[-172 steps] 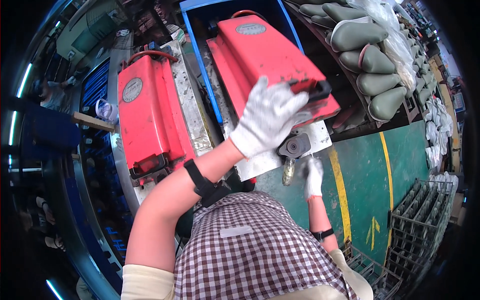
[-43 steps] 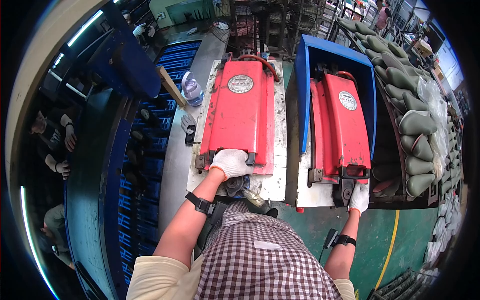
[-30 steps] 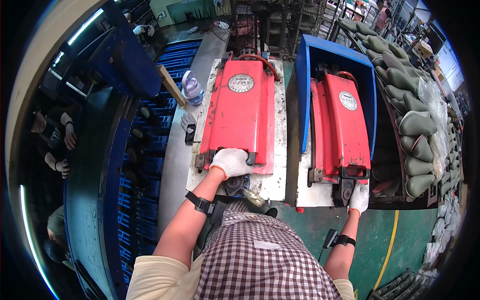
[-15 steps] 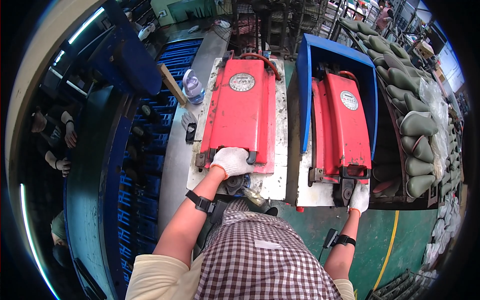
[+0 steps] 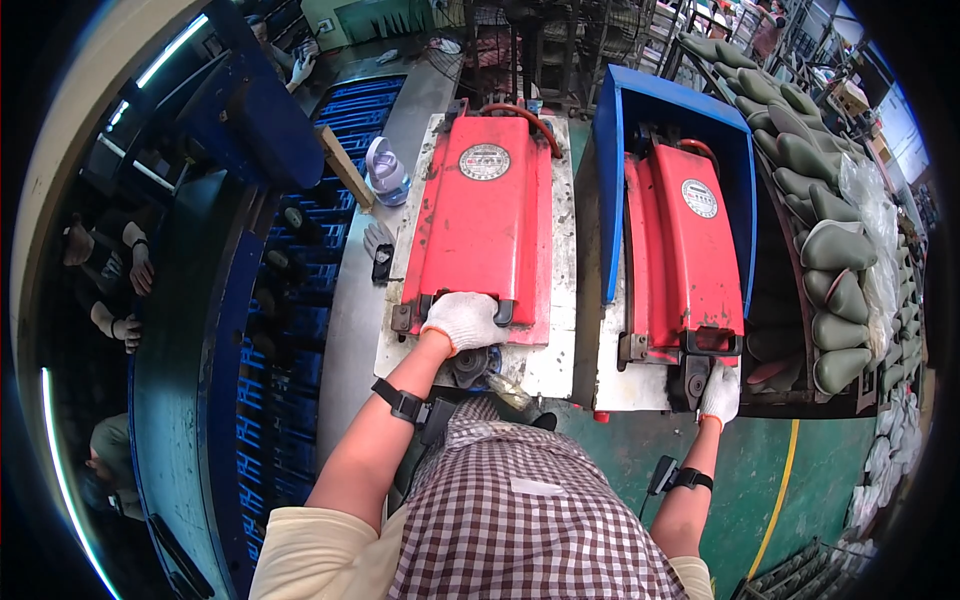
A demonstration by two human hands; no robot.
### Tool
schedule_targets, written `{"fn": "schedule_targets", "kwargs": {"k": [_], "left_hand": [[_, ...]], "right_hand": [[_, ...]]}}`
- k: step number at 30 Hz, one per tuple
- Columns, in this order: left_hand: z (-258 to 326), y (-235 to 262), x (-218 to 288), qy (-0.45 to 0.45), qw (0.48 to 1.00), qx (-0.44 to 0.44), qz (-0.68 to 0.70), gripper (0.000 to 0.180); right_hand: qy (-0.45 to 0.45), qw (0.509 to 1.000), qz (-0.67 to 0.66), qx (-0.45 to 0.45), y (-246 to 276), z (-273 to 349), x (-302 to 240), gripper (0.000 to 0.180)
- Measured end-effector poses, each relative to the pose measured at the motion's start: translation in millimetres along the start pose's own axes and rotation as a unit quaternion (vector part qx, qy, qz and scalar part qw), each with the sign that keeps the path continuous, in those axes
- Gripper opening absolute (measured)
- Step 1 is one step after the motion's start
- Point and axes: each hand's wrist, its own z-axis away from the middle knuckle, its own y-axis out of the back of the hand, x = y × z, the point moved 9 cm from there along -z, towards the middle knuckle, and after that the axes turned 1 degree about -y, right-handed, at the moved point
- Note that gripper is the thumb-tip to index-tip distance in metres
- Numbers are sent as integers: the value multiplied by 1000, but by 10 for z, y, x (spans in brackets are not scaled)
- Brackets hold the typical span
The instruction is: Operating a heat-setting or pressing machine to finish shoe assembly in a factory setting.
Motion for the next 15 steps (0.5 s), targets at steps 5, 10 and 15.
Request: {"fn": "schedule_targets", "kwargs": {"k": [5, 10, 15], "left_hand": [[-8, -13, -7, 1, 1000, -3, 3, 55], [-8, -12, -5, -1, 1000, 0, 1, 54], [-27, -31, -21, -2, 1000, 2, 1, 55]], "right_hand": [[0, 1000, 7, 10, -38, -32, 52, 54], [-5, 1000, 15, 23, -12, -27, 48, 52], [-7, 1000, 7, 16, -11, -24, 43, 52]]}}
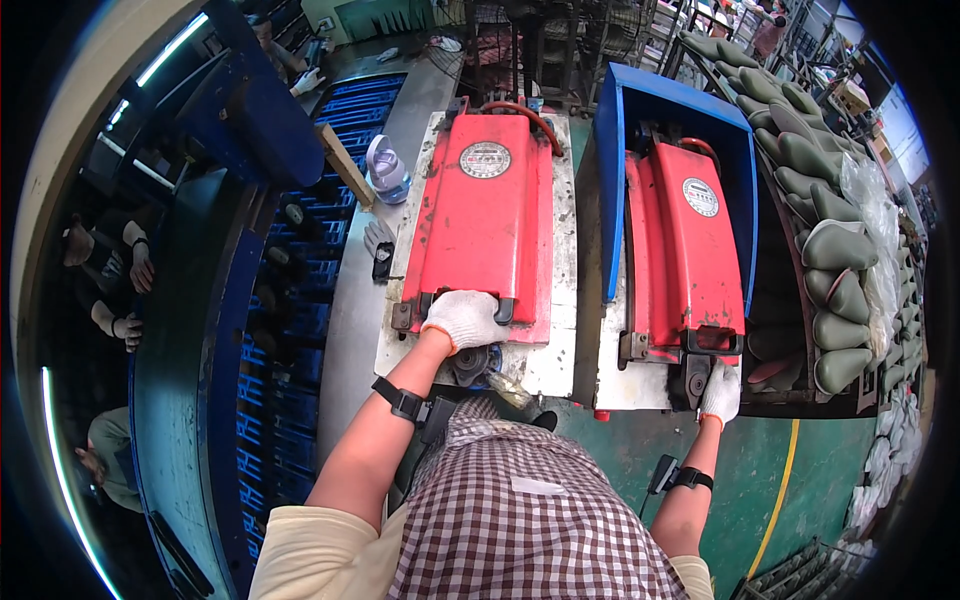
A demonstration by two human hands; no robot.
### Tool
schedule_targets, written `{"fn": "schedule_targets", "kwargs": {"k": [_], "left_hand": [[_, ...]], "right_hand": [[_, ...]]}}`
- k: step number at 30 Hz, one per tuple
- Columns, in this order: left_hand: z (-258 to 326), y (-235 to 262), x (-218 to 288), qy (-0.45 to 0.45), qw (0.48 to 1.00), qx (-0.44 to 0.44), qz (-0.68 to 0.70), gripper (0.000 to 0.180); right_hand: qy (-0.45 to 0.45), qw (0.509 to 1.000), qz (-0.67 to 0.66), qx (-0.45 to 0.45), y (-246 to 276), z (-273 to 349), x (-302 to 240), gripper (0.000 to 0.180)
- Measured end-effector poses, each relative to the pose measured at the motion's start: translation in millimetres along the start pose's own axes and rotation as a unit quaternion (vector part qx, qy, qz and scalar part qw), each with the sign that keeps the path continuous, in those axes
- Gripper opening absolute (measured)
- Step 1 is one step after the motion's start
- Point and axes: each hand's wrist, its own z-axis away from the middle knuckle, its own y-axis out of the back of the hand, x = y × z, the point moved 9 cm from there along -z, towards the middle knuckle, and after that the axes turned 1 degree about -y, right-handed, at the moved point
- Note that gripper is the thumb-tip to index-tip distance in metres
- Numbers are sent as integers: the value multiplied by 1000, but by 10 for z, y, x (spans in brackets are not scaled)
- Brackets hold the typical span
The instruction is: Operating a heat-setting or pressing machine to finish shoe assembly in a factory setting.
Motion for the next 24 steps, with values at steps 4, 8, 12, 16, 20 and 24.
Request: {"fn": "schedule_targets", "kwargs": {"k": [4, 8, 12, 16, 20, 24], "left_hand": [[10, 14, 11, -1, 1000, -2, 0, 55], [10, 5, 8, -1, 1000, -2, 1, 55], [5, 5, 12, -3, 1000, -1, -1, 55], [11, 22, 29, -5, 1000, 1, -4, 54], [20, 18, 16, -6, 1000, 4, -5, 54], [22, 27, 27, -7, 1000, 6, -5, 54]], "right_hand": [[8, 1000, 2, -9, -6, 5, -24, 54], [6, 1000, 0, -13, -13, 15, -20, 54], [13, 1000, -8, -10, -34, -12, 15, 54], [16, 1000, -11, -5, -20, -11, 6, 53], [2, 1000, -4, -18, 18, 37, -49, 53], [1, 1000, 0, -27, 23, 37, -59, 53]]}}
